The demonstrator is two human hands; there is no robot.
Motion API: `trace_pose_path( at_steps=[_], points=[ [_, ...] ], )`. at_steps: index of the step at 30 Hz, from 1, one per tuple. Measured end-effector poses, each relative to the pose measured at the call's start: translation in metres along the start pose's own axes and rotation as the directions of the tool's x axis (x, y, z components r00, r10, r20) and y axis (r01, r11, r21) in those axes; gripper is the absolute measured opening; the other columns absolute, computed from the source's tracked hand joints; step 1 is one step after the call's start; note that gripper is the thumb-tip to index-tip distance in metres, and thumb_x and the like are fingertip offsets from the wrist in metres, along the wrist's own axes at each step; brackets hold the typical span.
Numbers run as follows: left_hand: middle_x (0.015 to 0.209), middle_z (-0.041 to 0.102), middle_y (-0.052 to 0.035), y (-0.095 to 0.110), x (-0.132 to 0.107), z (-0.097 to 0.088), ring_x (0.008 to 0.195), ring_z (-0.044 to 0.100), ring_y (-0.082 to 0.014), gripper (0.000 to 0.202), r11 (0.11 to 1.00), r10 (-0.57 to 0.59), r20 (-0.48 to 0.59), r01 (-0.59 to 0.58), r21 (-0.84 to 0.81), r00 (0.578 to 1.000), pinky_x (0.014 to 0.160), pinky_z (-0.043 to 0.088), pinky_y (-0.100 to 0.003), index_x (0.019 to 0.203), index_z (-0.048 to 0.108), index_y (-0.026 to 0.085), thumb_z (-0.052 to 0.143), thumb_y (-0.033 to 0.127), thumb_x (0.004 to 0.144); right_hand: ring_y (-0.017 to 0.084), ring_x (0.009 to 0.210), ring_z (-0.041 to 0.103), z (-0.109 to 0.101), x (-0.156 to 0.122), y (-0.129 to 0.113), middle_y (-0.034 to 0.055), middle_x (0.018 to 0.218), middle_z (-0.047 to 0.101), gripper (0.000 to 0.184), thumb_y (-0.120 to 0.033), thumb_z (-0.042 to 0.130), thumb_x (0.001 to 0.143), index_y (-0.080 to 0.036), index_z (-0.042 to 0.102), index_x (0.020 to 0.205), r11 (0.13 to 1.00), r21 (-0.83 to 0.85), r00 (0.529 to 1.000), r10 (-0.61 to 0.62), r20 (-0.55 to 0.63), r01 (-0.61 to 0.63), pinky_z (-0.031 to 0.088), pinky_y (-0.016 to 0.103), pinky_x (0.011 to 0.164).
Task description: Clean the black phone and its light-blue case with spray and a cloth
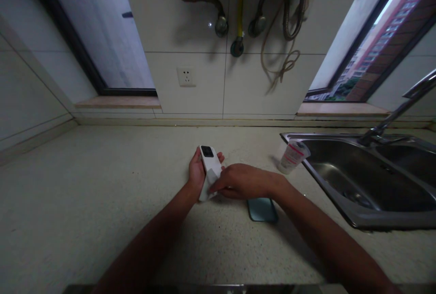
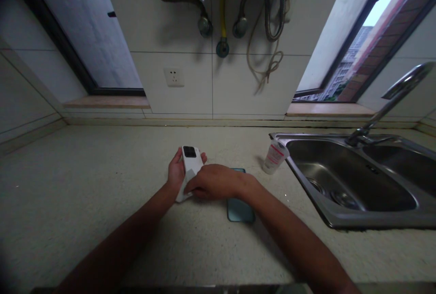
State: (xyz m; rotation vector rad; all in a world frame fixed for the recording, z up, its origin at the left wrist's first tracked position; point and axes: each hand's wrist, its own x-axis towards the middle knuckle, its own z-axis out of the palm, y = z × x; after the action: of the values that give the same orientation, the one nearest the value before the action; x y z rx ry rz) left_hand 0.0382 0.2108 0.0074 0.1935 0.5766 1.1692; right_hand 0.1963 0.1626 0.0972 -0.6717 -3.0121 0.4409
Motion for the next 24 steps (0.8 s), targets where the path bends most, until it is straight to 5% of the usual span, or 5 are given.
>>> trace_pose_path(
  at_steps=[7,13,24],
  points=[
    [0.073,0.065,-0.0084,-0.002,-0.009,0.004,0.073,0.068,-0.0233,0.050,1.000,0.004,0.141,-0.004,0.000,0.990,0.067,0.056,-0.036,0.091,0.065,0.015,0.046,0.061,0.093,0.017,0.076,0.068,-0.018,-0.016,0.017,0.0044,0.088,0.077,0.025,-0.010,0.057,0.088,-0.022,0.076,0.100,0.985,-0.019,0.983,0.169,-0.078,-0.171,0.043,0.026,0.071],
    [0.070,0.063,-0.0065,-0.004,-0.004,0.003,0.067,0.065,-0.0201,0.050,0.999,0.038,0.086,-0.035,-0.028,0.996,0.074,0.057,-0.040,0.086,0.065,0.014,0.048,0.061,0.093,0.014,0.074,0.067,-0.026,-0.026,0.022,0.0030,0.088,0.075,0.019,-0.019,0.064,0.089,-0.017,0.073,0.105,0.968,0.221,0.989,0.134,-0.056,-0.119,0.044,0.024,0.069],
    [0.068,0.068,-0.0098,-0.007,-0.002,-0.003,0.064,0.068,-0.0228,0.049,0.997,-0.013,0.052,0.016,-0.074,0.999,0.063,0.057,-0.035,0.073,0.066,0.013,0.051,0.056,0.094,0.015,0.087,0.064,-0.026,-0.018,0.013,0.0038,0.099,0.072,0.020,-0.015,0.068,0.086,-0.018,0.069,0.105,0.965,0.256,0.955,0.125,-0.268,-0.055,0.044,0.023,0.074]
  ],
)
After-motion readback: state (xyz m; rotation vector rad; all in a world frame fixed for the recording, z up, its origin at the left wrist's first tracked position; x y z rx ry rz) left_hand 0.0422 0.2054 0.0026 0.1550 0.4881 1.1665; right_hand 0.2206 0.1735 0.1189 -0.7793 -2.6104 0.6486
